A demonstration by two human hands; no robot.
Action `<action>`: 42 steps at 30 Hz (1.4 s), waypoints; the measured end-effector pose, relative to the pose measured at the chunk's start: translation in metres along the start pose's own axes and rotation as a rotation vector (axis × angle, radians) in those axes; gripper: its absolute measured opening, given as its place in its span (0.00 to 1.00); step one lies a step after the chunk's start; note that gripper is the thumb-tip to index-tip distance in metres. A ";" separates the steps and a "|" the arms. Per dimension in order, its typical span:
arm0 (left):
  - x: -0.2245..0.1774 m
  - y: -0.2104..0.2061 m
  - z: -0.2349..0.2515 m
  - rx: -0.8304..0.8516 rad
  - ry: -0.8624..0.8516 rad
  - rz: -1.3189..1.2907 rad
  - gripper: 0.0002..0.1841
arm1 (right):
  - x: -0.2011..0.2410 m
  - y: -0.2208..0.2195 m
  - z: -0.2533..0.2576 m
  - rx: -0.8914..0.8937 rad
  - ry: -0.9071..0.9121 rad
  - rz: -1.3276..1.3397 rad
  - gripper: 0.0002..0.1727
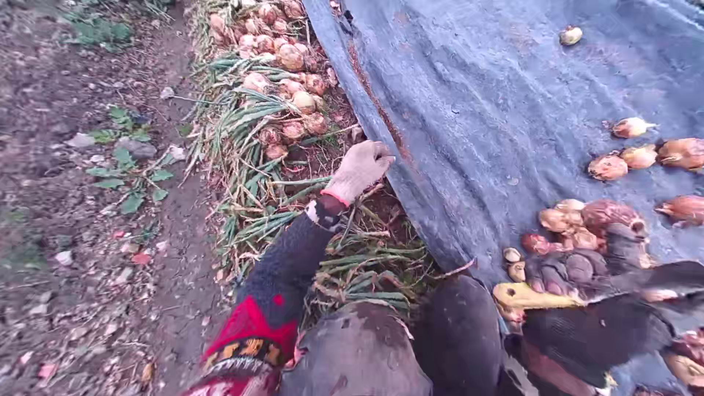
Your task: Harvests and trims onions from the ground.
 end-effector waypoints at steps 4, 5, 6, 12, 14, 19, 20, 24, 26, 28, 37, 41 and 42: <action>0.076 -0.014 -0.042 0.122 0.169 -0.015 0.22 | -0.073 0.008 -0.017 -0.025 -0.411 -0.139 0.37; 0.104 -0.010 -0.048 -0.030 0.224 -0.020 0.21 | -0.098 0.003 -0.027 -0.058 -0.589 -0.199 0.33; 0.134 -0.001 -0.052 -0.180 0.291 -0.017 0.21 | -0.121 -0.004 -0.040 -0.072 -0.768 -0.275 0.30; 0.292 0.075 -0.036 -0.618 0.705 0.085 0.26 | -0.207 -0.016 -0.099 0.261 -1.106 -0.569 0.35; 0.314 0.085 -0.019 -0.498 0.838 0.138 0.37 | -0.214 -0.006 -0.097 0.264 -1.108 -0.610 0.33; 0.319 0.079 0.035 -0.429 1.078 0.286 0.48 | -0.225 0.016 -0.074 0.124 -1.035 -0.699 0.30; 0.318 0.078 0.039 -0.424 1.092 0.302 0.45 | -0.226 0.017 -0.071 0.107 -1.027 -0.710 0.30; 0.303 0.059 0.017 -0.324 0.860 0.408 0.48 | -0.226 0.021 -0.067 0.112 -0.941 -0.867 0.37; 0.278 0.042 -0.016 -0.300 0.647 0.349 0.49 | -0.225 0.020 -0.068 0.129 -0.875 -0.931 0.36; 0.253 0.019 -0.051 -0.259 0.475 0.136 0.46 | -0.223 0.016 -0.068 0.173 -0.822 -0.975 0.34; 0.071 -0.060 -0.160 0.288 0.328 -0.979 0.33 | -0.202 -0.005 -0.083 0.279 -0.654 -0.845 0.42; 0.037 -0.057 -0.177 0.469 0.214 -0.744 0.36 | -0.185 -0.006 -0.084 0.250 -0.543 -0.715 0.30; 0.034 -0.055 -0.179 0.516 0.197 -0.755 0.39 | -0.179 -0.006 -0.083 0.249 -0.544 -0.706 0.26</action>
Point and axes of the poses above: each hand's wrist, its own z-axis towards the middle knuckle, its own y-axis out of the back of the hand, x = y × z, the point moved 3 cm from there along z, towards the middle knuckle, and after that the axes turned 2 degrees about y, right-handed, at the moved point
